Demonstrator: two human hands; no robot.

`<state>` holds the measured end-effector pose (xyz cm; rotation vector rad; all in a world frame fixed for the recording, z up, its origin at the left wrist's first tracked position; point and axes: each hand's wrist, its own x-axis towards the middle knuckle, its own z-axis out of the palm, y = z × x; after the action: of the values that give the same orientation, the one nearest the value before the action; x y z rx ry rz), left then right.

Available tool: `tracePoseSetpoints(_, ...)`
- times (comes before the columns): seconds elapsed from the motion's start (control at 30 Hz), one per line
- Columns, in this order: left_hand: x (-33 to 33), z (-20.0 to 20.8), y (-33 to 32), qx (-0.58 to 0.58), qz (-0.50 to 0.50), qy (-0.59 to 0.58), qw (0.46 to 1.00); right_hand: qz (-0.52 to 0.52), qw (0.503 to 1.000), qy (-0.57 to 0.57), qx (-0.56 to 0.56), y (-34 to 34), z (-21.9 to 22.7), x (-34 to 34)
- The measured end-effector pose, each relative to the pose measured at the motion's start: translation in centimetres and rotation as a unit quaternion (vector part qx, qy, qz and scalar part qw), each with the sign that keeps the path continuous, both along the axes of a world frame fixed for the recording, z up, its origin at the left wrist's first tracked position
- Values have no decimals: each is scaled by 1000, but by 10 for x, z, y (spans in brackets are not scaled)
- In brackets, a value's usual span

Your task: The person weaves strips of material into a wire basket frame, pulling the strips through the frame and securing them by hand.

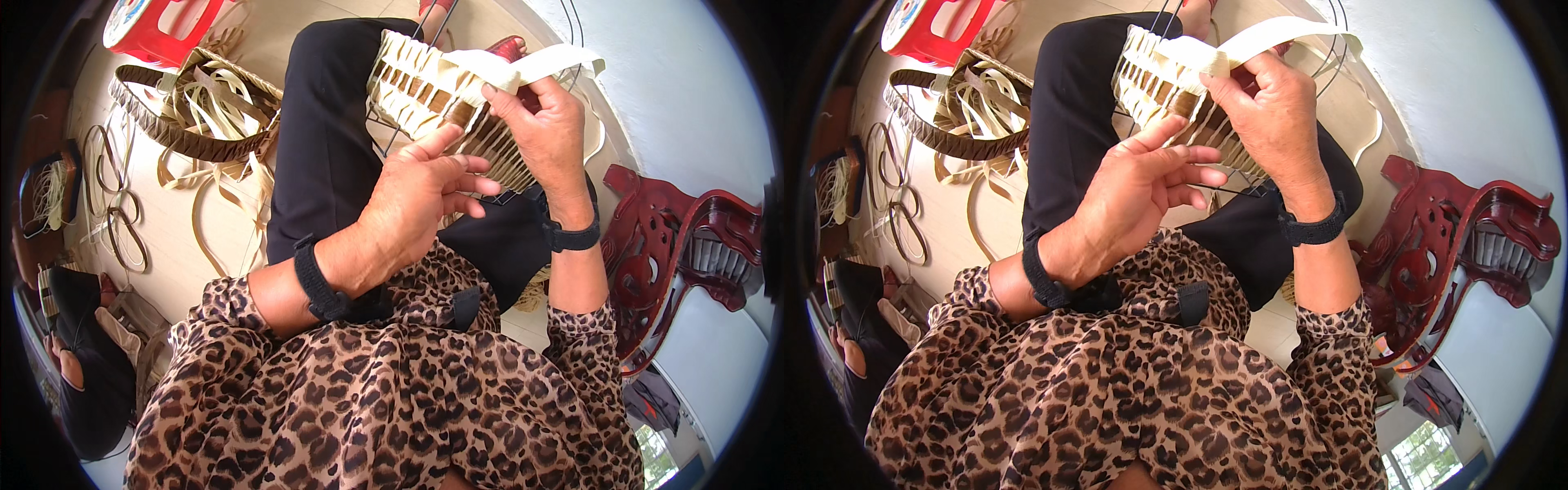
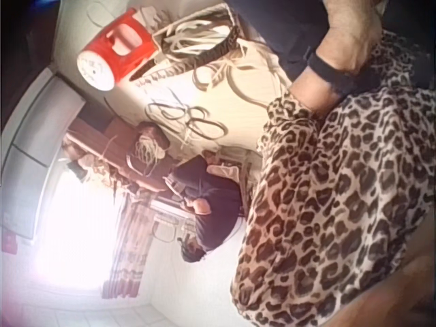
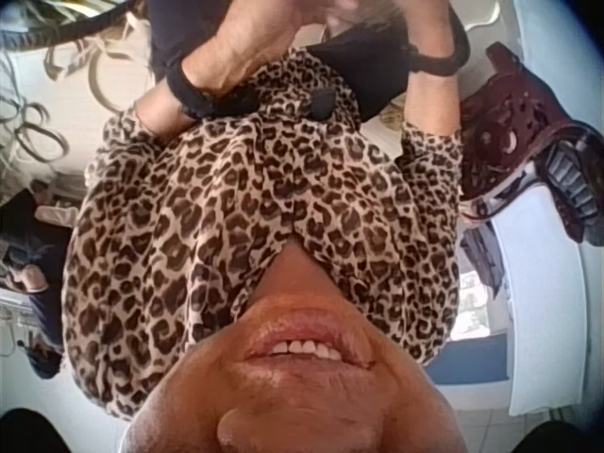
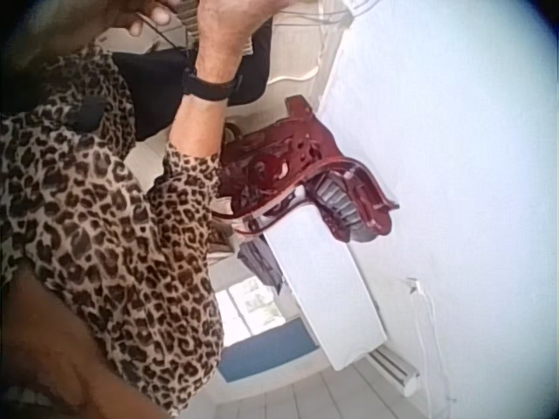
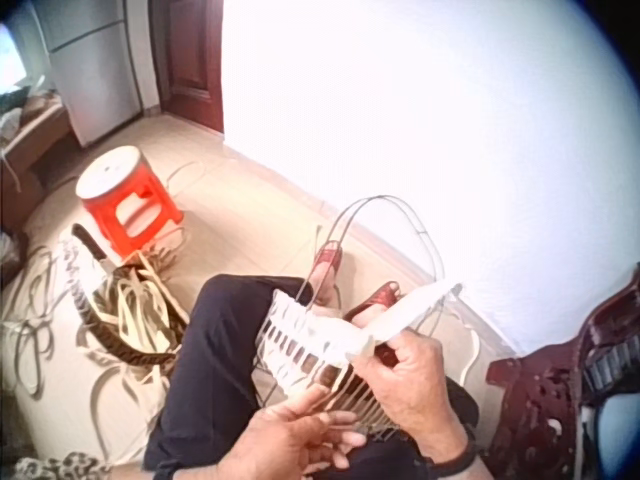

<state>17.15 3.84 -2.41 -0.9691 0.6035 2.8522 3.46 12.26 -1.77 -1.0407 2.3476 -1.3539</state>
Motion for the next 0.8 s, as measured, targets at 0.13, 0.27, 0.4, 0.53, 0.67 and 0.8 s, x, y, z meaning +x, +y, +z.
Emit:
tracePoseSetpoints(0.13,12,10,-9,-169,-32,6,985,-15,1000,21,-9,-2,-5,5)
tracePoseSetpoints(0.27,7,-10,-26,-534,-59,32,843,-12,998,67,-15,-2,-7,6)
tracePoseSetpoints(0.4,-10,-20,-34,-703,8,72,708,-35,989,136,-48,-3,-14,11)
tracePoseSetpoints(0.53,-15,-20,-45,-772,7,108,626,-76,982,148,-88,-9,-23,16)
tracePoseSetpoints(0.67,-19,-17,-62,-826,-70,108,549,-76,982,149,-88,-10,-25,19)
tracePoseSetpoints(0.8,-25,-13,-74,-838,-140,148,506,-75,983,148,-76,-11,-25,19)
